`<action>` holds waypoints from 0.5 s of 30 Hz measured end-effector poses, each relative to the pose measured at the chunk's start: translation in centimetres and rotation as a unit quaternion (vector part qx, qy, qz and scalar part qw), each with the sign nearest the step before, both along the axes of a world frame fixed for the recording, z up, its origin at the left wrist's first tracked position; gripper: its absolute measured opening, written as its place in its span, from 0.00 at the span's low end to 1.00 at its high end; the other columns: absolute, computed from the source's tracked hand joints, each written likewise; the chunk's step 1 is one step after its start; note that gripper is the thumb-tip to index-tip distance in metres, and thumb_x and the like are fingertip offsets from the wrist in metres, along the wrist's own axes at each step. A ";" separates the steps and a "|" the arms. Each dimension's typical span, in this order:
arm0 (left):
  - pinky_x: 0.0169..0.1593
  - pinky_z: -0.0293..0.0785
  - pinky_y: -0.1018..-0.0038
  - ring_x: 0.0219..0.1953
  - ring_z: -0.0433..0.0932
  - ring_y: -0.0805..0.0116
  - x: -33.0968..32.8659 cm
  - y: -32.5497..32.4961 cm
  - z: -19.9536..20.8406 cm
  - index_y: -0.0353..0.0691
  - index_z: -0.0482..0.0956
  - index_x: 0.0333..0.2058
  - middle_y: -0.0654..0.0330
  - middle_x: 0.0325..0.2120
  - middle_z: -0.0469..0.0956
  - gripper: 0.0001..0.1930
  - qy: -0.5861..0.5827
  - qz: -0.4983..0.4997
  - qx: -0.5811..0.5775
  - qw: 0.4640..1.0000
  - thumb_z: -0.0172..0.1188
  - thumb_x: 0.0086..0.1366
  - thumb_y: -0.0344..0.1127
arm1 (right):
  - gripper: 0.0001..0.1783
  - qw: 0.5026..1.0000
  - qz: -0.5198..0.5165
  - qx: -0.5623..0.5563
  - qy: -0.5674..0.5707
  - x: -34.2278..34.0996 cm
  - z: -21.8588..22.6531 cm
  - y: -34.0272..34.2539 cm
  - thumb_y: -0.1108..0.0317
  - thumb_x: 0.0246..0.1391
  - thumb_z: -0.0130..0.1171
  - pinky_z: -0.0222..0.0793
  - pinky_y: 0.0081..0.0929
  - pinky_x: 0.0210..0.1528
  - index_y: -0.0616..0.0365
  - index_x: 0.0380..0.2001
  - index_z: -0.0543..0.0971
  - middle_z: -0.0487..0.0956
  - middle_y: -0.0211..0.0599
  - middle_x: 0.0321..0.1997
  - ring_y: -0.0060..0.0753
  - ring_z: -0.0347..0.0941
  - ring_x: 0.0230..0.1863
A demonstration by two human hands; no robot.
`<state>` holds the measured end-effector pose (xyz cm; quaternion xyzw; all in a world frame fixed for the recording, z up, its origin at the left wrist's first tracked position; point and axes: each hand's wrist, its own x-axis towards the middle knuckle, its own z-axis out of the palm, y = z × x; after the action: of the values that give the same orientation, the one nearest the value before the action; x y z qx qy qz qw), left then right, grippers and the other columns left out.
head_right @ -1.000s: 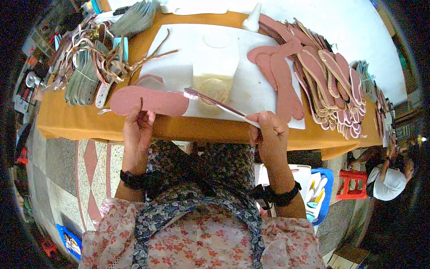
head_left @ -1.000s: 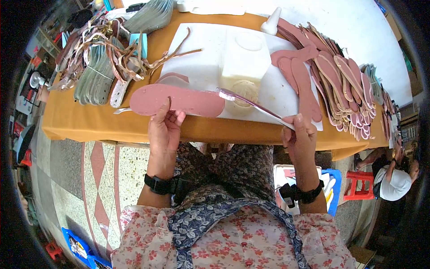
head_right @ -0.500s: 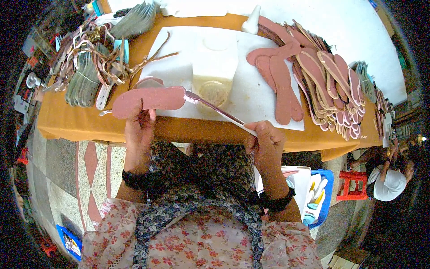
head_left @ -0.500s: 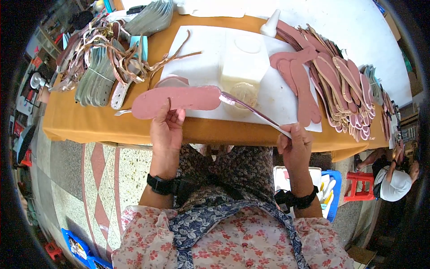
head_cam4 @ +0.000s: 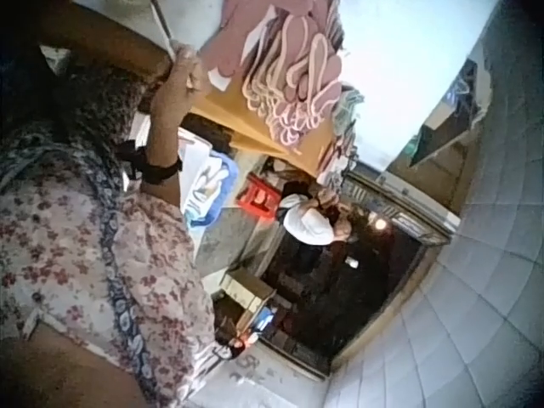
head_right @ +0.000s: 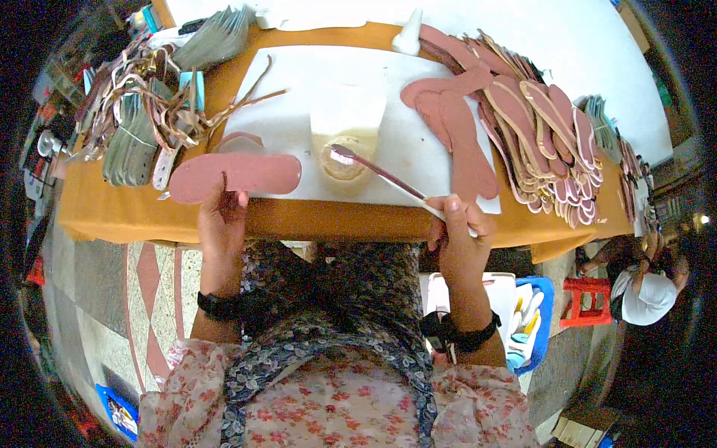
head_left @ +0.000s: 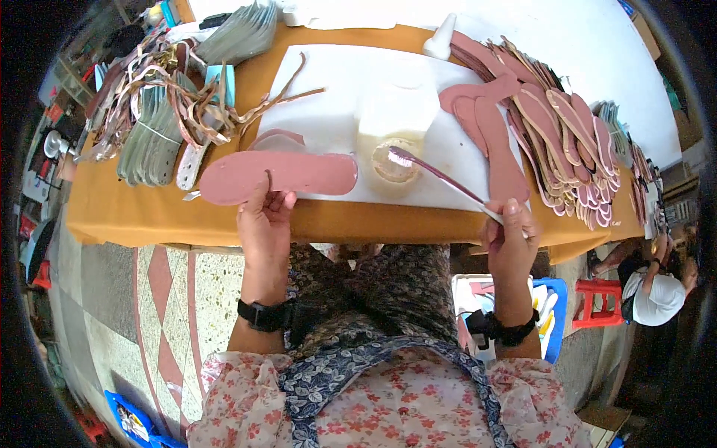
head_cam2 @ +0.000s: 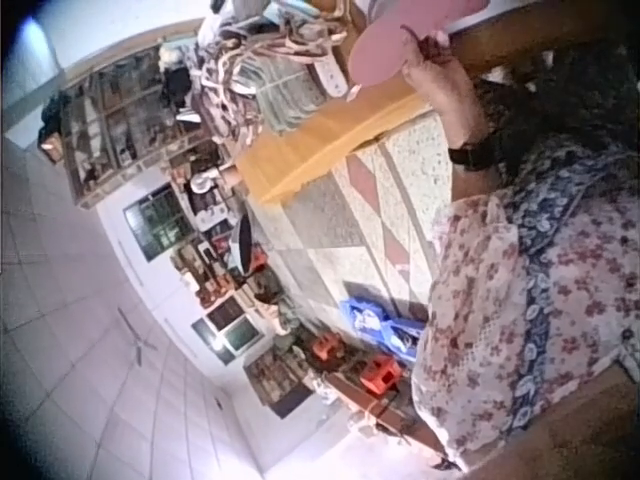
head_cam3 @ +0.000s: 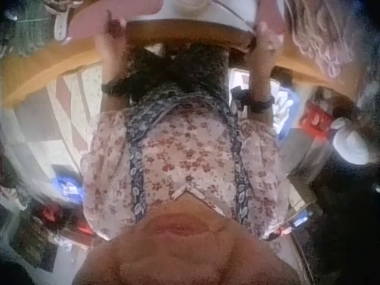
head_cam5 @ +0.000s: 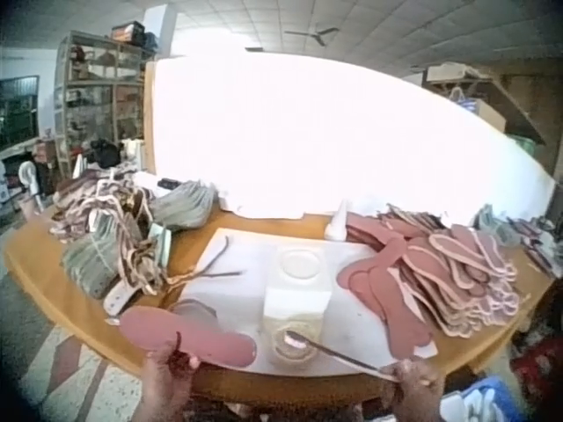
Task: The recorder is applying glue to the edges and surfaces of shoe soles using a brush.
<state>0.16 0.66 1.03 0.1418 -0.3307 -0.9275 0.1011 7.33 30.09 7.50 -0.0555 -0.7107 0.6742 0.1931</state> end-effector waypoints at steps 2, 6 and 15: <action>0.28 0.75 0.80 0.27 0.74 0.75 0.3 0.2 0.4 0.39 0.72 0.37 0.62 0.29 0.75 0.07 -0.011 -0.022 -0.020 1.000 0.55 0.59 0.31 | 0.16 0.998 -0.001 0.053 0.020 -0.2 1.0 0.4 0.62 0.57 0.49 0.52 0.14 0.13 0.63 0.26 0.78 0.68 0.27 0.12 0.14 0.59 0.11; 0.27 0.75 0.80 0.26 0.74 0.75 0.8 0.7 0.8 0.39 0.73 0.35 0.63 0.27 0.75 0.06 -0.005 -0.032 -0.034 0.999 0.56 0.59 0.31 | 0.10 0.982 0.019 0.185 0.028 -0.8 2.7 0.5 0.67 0.53 0.53 0.58 0.14 0.19 0.63 0.26 0.79 0.72 0.26 0.15 0.14 0.64 0.17; 0.27 0.75 0.80 0.24 0.75 0.74 1.1 1.9 0.8 0.39 0.75 0.33 0.62 0.26 0.77 0.06 -0.008 -0.065 -0.077 0.995 0.58 0.57 0.32 | 0.07 0.888 0.154 0.412 0.133 -3.7 5.2 -2.7 0.69 0.48 0.58 0.61 0.20 0.21 0.63 0.23 0.77 0.73 0.35 0.17 0.25 0.67 0.16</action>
<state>1.28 2.53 1.84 0.1191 -0.4107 -0.9027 0.0485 3.59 27.34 12.71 0.2293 -0.8918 0.3435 0.1848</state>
